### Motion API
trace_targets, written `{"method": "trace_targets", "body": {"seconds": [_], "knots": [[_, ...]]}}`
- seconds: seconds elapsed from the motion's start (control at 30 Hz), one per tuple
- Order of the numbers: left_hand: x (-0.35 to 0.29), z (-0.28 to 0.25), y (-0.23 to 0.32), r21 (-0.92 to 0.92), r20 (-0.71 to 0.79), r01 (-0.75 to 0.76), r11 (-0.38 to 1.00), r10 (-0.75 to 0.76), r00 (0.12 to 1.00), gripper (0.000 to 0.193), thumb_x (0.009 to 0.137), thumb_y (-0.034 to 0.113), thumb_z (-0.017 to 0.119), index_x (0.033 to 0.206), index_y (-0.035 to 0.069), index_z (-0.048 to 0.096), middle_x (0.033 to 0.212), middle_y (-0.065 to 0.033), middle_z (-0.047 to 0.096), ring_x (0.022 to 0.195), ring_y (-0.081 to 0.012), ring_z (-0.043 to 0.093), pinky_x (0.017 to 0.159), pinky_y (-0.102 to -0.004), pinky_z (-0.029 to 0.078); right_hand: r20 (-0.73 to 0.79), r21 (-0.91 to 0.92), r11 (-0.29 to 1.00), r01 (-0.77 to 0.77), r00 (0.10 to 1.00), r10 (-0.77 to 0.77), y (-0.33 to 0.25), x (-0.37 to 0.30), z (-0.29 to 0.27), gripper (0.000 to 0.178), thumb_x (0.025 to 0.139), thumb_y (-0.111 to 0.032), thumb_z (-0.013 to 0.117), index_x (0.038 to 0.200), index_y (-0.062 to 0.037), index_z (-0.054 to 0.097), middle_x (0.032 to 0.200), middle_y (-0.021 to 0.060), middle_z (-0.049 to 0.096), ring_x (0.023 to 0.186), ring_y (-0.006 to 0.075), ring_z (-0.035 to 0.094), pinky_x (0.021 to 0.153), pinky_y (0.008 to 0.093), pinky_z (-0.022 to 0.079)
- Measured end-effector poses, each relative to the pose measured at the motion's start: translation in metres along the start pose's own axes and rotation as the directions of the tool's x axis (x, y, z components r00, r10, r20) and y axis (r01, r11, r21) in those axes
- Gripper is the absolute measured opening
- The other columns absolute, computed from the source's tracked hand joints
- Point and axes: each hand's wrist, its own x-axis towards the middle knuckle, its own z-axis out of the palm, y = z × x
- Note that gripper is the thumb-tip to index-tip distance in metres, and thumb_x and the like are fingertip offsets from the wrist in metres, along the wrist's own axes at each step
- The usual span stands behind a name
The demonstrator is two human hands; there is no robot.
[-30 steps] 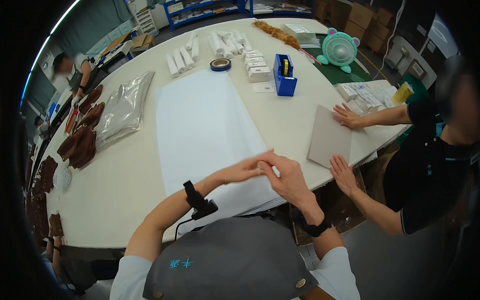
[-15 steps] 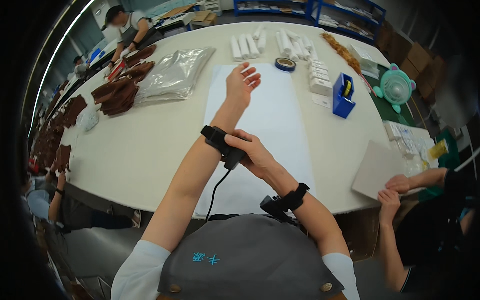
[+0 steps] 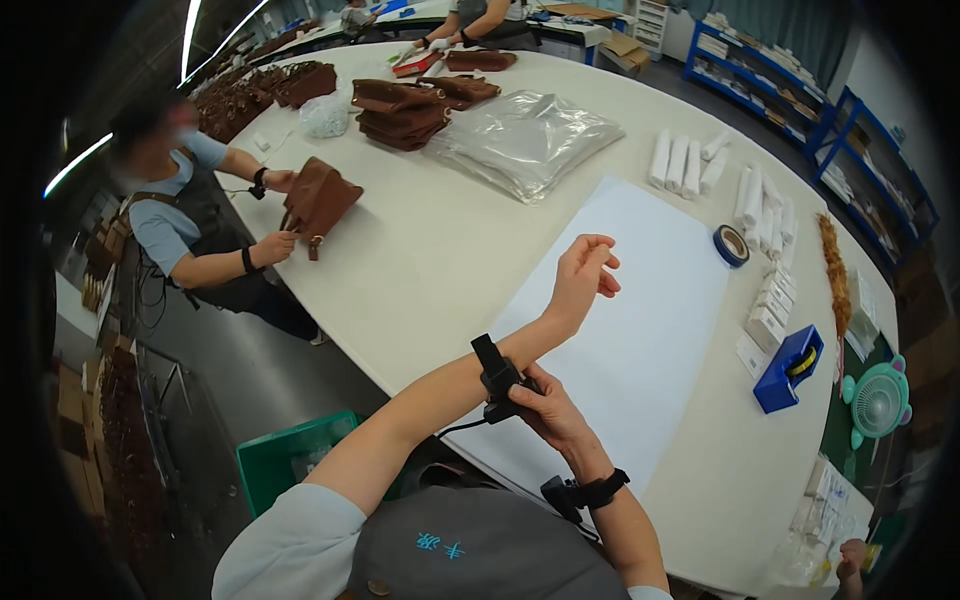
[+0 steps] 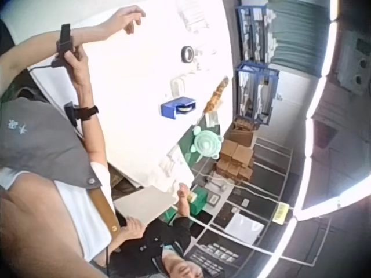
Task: The person wraps brown leather handbags in white tissue paper and places them into clear plastic bags. They stuff the bags with rolled paper to maintain shape, fold the tissue neatly, and seal the plastic bags before placing them into a green bin. The process is repeated for multiple handbags.
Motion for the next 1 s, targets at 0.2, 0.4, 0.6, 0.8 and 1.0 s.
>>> {"method": "trace_targets", "body": {"seconds": [0.2,0.4,0.6,0.8,1.0], "knots": [[-0.002,-0.114,-0.023,-0.038,-0.299,0.077,0.996,-0.084,0.950,0.019,0.087,0.014,0.047,0.101,0.003,0.054,0.082,-0.0042,0.056,0.065,-0.0106,0.056,0.057,-0.0236,0.046,-0.254,-0.284,0.953,-0.106,0.967,0.031,-0.009,0.011,-0.014,0.042,0.090,-0.031,0.052,0.117,0.0012,0.047,0.108,0.0126,0.056,0.095,0.0201,0.058,0.084,0.0324,0.047],[-0.040,-0.326,-0.048,0.680,-0.628,0.129,0.722,0.483,0.610,0.026,0.079,-0.001,0.046,0.105,-0.001,0.052,0.103,-0.0140,0.052,0.094,-0.0252,0.052,0.082,-0.0336,0.042,-0.662,-0.075,0.997,-0.020,0.748,-0.035,-0.004,-0.031,-0.061,0.024,0.088,-0.024,0.053,0.102,-0.0039,0.053,0.094,0.0107,0.061,0.079,0.0177,0.058,0.073,0.0308,0.048],[-0.044,-0.474,-0.030,0.962,-0.260,0.254,0.095,0.592,0.763,0.038,0.073,0.003,0.054,0.110,-0.002,0.048,0.107,-0.0205,0.050,0.100,-0.0340,0.048,0.090,-0.0395,0.039,-0.826,-0.072,0.995,0.071,0.555,-0.099,0.010,-0.061,-0.069,0.020,0.087,-0.023,0.054,0.098,-0.0064,0.053,0.090,0.0087,0.060,0.076,0.0159,0.056,0.071,0.0294,0.047],[-0.019,-0.495,0.007,0.841,-0.471,0.439,-0.317,-0.028,0.882,0.029,0.068,0.017,0.063,0.093,0.002,0.062,0.095,-0.0194,0.061,0.096,-0.0355,0.055,0.081,-0.0405,0.044,-0.807,-0.146,0.989,0.001,0.578,-0.119,0.028,-0.048,-0.024,0.018,0.087,-0.022,0.053,0.097,-0.0065,0.054,0.089,0.0086,0.061,0.074,0.0153,0.057,0.068,0.0278,0.048],[-0.021,-0.543,-0.009,0.982,-0.155,0.142,-0.126,-0.103,0.983,0.030,0.074,0.026,0.062,0.087,-0.001,0.055,0.077,-0.0240,0.060,0.079,-0.0400,0.058,0.070,-0.0488,0.046,-0.832,-0.169,0.984,-0.049,0.543,-0.116,0.052,-0.051,0.000,0.018,0.090,-0.019,0.050,0.098,-0.0036,0.053,0.088,0.0102,0.062,0.072,0.0151,0.059,0.067,0.0271,0.050]]}}
